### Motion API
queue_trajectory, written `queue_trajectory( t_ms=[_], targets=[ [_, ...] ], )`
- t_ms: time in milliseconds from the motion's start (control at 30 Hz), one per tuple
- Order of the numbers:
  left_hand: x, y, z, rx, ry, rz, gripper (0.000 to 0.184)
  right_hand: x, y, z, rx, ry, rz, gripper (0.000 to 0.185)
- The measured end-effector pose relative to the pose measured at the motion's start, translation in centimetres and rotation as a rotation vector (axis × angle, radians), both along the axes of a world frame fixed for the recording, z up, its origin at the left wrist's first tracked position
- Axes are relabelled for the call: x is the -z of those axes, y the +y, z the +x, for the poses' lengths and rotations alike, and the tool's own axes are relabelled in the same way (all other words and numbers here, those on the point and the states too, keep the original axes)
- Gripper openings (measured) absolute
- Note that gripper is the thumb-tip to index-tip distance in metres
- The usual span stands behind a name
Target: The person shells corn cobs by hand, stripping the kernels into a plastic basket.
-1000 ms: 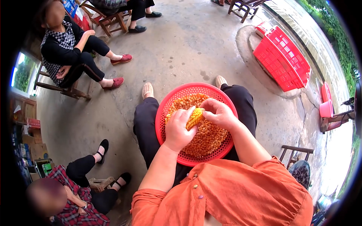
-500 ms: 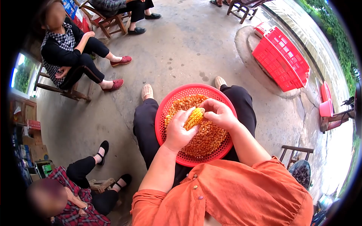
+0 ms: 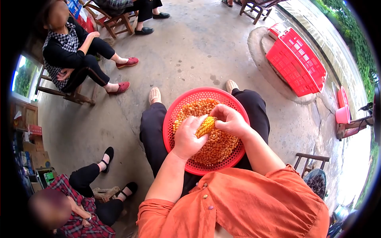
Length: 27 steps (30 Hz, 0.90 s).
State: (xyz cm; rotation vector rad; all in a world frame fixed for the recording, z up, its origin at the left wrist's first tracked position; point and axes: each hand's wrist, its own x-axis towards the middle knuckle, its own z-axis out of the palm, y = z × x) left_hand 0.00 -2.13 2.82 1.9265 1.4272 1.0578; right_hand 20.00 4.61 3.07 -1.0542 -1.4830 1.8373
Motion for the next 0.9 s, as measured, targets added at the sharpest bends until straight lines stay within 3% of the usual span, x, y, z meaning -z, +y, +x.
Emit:
queue_trajectory(
  t_ms=[167,433,500,833,900],
  targets=[
    [0.1,0.0,0.1,0.003,-0.006,-0.048,0.056,-0.6,-0.1,0.2,-0.046,-0.122,0.060,0.028],
    [0.0,0.0,0.0,0.030,-0.010,-0.112,0.056,-0.5,-0.4,-0.1,0.012,-0.159,0.185,0.024],
    [0.0,0.0,0.3,0.092,-0.403,-0.250,0.054,-0.4,-0.4,-0.1,0.027,-0.210,0.201,0.025],
    [1.0,0.1,0.0,0.022,-0.428,-0.195,0.054,-0.6,0.1,0.1,-0.056,0.151,-0.078,0.032],
    [0.7,0.1,-0.1,0.001,-0.277,-0.139,0.055,-0.2,0.2,0.2,-0.070,0.160,-0.074,0.033]
  ],
)
